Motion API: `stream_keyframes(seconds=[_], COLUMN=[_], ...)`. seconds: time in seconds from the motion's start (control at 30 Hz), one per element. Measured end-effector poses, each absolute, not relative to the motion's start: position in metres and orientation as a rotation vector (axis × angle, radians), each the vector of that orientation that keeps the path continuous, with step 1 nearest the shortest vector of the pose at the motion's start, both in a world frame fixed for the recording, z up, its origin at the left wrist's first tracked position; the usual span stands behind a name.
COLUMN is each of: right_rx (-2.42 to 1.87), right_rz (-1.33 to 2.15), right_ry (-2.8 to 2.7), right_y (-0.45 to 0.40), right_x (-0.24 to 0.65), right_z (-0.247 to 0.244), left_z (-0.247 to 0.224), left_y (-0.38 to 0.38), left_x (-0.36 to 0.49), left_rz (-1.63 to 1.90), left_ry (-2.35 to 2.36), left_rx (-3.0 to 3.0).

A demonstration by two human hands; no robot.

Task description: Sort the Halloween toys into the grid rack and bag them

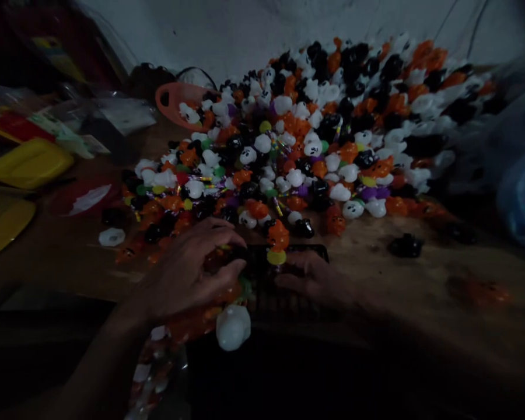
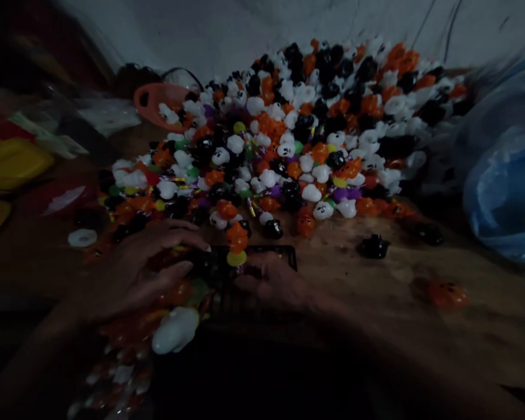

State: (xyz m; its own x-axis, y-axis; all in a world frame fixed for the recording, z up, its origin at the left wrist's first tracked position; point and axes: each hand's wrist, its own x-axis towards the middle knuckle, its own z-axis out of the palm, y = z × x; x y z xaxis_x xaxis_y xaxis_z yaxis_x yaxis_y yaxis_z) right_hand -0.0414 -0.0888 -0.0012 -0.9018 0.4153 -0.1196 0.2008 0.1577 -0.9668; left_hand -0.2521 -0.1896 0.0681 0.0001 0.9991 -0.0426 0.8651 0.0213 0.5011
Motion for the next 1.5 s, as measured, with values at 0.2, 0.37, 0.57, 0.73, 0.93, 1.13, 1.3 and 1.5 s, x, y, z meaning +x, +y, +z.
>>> stream_keyframes(seconds=[0.2, 0.37, 0.57, 0.73, 0.93, 1.13, 1.3, 1.5], right_rx=[-0.645, -0.767, -0.853, -0.846, -0.823, -0.627, -0.815, -0.818], right_rz=[1.284, 0.965, 0.528, 0.535, 0.760, 1.071, 1.482, 1.787], right_ry=[-2.233, -2.509, -2.783, -2.881, -2.907, -2.644, -2.435, -2.210], right_y=[-0.042, -0.051, -0.049, -0.051, -0.055, -0.052, -0.054, -0.057], right_x=[-0.039, -0.043, -0.054, -0.061, -0.066, -0.059, -0.057, -0.057], right_z=[0.014, -0.001, -0.022, -0.012, -0.003, -0.007, -0.004, 0.000], left_z=[0.068, 0.062, 0.058, 0.054, 0.057, 0.061, 0.063, 0.057], left_y=[-0.189, -0.190, -0.189, -0.189, -0.190, -0.193, -0.194, -0.190], left_x=[-0.250, -0.251, -0.259, -0.262, -0.261, -0.263, -0.261, -0.261], left_rz=[0.485, 0.574, 0.635, 0.664, 0.612, 0.553, 0.538, 0.572], left_ry=[1.921, 1.900, 1.828, 1.759, 1.796, 1.804, 1.833, 1.792], left_rx=[1.885, 1.865, 1.962, 2.027, 2.058, 2.051, 2.010, 2.075])
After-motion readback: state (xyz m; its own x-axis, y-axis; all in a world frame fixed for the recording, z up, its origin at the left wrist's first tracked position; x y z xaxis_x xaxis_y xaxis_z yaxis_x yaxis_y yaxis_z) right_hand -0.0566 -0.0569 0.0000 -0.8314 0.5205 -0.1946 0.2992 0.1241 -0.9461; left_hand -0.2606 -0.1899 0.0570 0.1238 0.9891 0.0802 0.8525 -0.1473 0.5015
